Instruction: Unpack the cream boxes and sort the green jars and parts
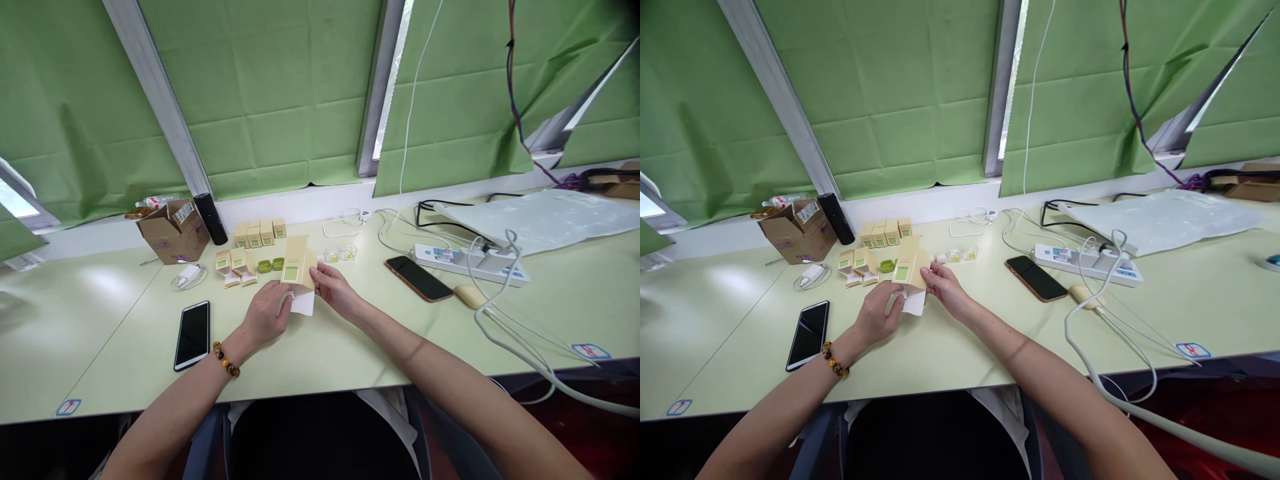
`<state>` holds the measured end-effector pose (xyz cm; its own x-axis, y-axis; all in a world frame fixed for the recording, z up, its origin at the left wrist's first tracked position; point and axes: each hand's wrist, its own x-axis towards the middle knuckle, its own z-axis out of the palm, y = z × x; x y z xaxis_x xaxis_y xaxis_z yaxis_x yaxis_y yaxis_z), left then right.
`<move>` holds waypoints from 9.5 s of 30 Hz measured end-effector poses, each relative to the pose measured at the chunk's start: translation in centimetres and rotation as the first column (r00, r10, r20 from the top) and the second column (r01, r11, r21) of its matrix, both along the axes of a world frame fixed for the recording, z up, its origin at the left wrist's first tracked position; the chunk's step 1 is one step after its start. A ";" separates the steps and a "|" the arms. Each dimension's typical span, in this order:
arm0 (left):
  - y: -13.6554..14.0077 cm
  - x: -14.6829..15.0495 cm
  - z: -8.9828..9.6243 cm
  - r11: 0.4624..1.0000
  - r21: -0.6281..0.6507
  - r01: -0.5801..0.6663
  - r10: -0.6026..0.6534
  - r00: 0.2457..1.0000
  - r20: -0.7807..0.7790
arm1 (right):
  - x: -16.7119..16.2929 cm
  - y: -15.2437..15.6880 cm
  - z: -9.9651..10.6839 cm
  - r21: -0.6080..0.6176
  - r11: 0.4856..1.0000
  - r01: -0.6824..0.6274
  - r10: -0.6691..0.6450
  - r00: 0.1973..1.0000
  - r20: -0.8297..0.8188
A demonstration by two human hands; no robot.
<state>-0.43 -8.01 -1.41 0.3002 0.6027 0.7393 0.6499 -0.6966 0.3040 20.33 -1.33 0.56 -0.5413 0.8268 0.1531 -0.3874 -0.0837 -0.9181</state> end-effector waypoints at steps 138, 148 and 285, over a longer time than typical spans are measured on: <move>-9.8 -4.8 -2.6 0.737 -0.051 -0.674 0.403 0.499 -0.767 | -0.8 -0.5 -1.5 0.537 0.802 0.262 -0.426 0.881 0.205; -9.7 -6.1 1.2 0.655 -0.051 -0.754 0.571 0.538 -0.620 | -0.8 -0.3 -1.8 0.539 0.801 0.260 -0.424 0.882 0.204; 5.2 0.7 -0.5 0.716 -0.597 0.361 0.454 0.409 0.792 | 0.3 2.4 -0.8 0.302 0.909 0.286 -0.263 0.958 -0.115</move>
